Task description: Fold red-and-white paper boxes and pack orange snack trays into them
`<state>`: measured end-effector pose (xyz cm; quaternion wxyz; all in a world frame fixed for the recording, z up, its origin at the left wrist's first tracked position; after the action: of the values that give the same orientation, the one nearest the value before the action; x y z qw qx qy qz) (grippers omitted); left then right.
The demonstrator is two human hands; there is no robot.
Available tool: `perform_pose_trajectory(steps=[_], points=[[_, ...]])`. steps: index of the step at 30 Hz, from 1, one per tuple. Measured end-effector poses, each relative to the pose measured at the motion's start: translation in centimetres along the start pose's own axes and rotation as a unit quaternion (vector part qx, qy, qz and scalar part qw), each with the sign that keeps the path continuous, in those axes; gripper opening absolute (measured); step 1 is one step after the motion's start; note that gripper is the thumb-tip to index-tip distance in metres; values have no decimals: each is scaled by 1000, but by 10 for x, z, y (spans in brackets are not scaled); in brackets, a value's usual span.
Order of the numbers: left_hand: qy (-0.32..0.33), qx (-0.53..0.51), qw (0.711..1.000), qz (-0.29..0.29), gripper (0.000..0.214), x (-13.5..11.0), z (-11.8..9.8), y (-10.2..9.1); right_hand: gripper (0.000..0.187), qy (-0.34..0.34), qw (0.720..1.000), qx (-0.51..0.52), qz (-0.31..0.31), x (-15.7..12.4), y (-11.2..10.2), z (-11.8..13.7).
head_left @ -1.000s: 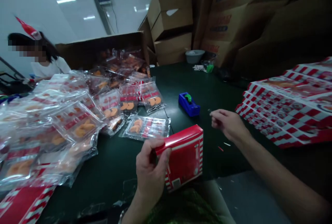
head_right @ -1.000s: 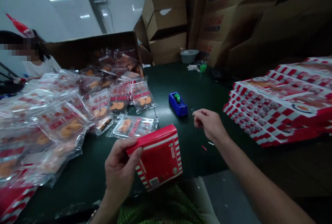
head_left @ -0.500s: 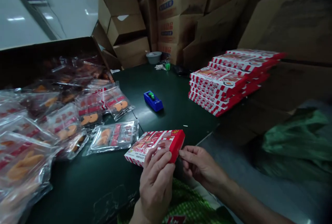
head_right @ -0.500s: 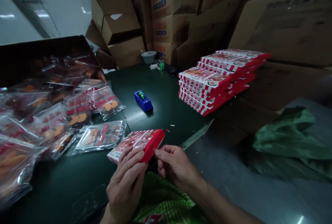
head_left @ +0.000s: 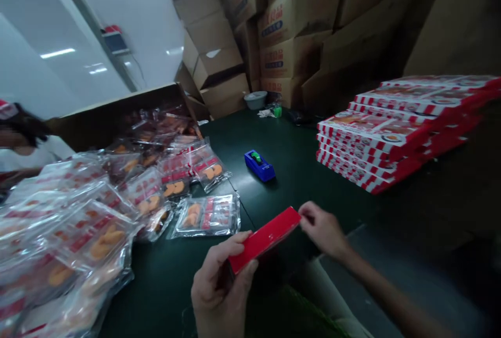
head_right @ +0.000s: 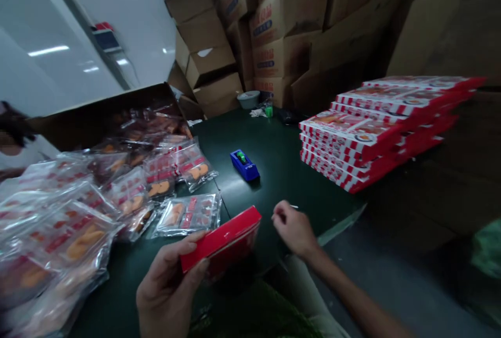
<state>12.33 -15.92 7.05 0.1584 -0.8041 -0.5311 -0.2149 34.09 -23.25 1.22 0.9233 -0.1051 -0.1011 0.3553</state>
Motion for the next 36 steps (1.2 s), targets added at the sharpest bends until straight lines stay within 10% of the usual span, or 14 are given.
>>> perform_pose_trajectory(steps=[3,7,9,13,18,22,25,30,33,36], points=[[-17,-10,1000,15,15,6,0,-2,27,-164,982,-87,21,14,-20,51],[55,-9,996,64,25,14,2,15,34,-391,813,-302,309,9,-19,113],[138,0,983,119,35,20,4,29,26,-406,782,-331,338,9,-24,120],[236,98,946,198,53,44,20,54,33,-411,832,-307,212,12,-70,110],[9,84,991,105,68,98,41,89,25,-127,991,38,18,13,-131,82],[-281,-213,893,280,61,113,46,138,41,54,934,327,-137,19,-140,44],[-336,-328,826,312,40,111,52,164,40,70,941,298,-143,16,-139,24],[-360,-383,817,236,34,122,57,189,30,-183,968,-35,-165,5,-171,23],[-359,-408,814,206,37,133,49,216,34,-392,864,-258,-182,26,-203,22],[-326,-377,835,232,42,138,44,246,36,-413,774,-439,-193,74,-238,13]])
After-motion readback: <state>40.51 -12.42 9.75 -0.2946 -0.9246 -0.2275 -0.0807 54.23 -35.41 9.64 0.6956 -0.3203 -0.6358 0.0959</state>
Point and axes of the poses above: each hand's wrist, its own x-axis towards the middle knuckle, its own y-axis out of the palm, z = x × y, the point moved 1 cm from there along x, towards the middle knuckle, and after that the axes turned 1 degree about -x, right-handed, at the moved point
